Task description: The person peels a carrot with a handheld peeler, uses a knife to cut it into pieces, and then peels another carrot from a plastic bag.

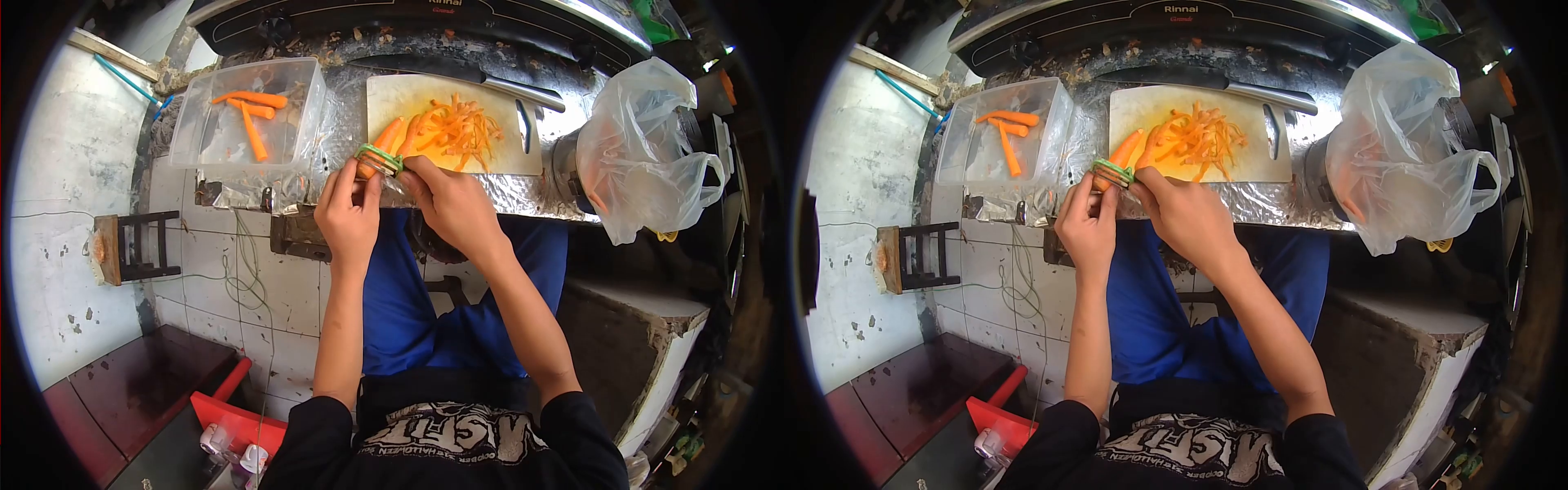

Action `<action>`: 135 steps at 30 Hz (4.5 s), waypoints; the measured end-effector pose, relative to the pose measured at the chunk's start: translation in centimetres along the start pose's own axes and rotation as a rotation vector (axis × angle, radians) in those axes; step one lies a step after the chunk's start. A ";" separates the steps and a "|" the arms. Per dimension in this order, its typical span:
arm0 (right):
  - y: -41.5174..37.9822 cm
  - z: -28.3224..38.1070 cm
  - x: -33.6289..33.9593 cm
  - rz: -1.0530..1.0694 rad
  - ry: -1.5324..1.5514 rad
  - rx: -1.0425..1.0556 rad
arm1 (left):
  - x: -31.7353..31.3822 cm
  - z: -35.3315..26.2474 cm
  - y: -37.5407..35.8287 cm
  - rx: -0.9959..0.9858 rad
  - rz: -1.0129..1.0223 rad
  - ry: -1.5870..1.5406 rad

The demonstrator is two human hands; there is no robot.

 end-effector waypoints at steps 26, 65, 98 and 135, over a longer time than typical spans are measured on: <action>4.8 -2.6 -0.5 -0.038 -0.032 -0.333 | 1.8 -2.0 -1.9 -0.076 -0.046 0.020; -0.6 1.6 0.0 0.124 0.012 -0.040 | 1.0 0.3 -1.7 0.122 -0.054 -0.079; 2.0 0.8 -0.8 0.046 1.260 -0.701 | 2.7 -5.4 -2.3 0.065 -0.070 -0.155; -4.7 -0.6 2.0 0.133 0.605 -0.490 | -0.8 -3.7 -0.3 0.770 0.083 -0.784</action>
Point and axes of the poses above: each hand's wrist, its own y-axis towards the middle knuckle, its own x-axis out of the back of the hand, z = x × y, the point moved 5 cm from there along y, towards the middle knuckle, and after that the axes turned 13 degrees about -y, right-handed, at the moved point
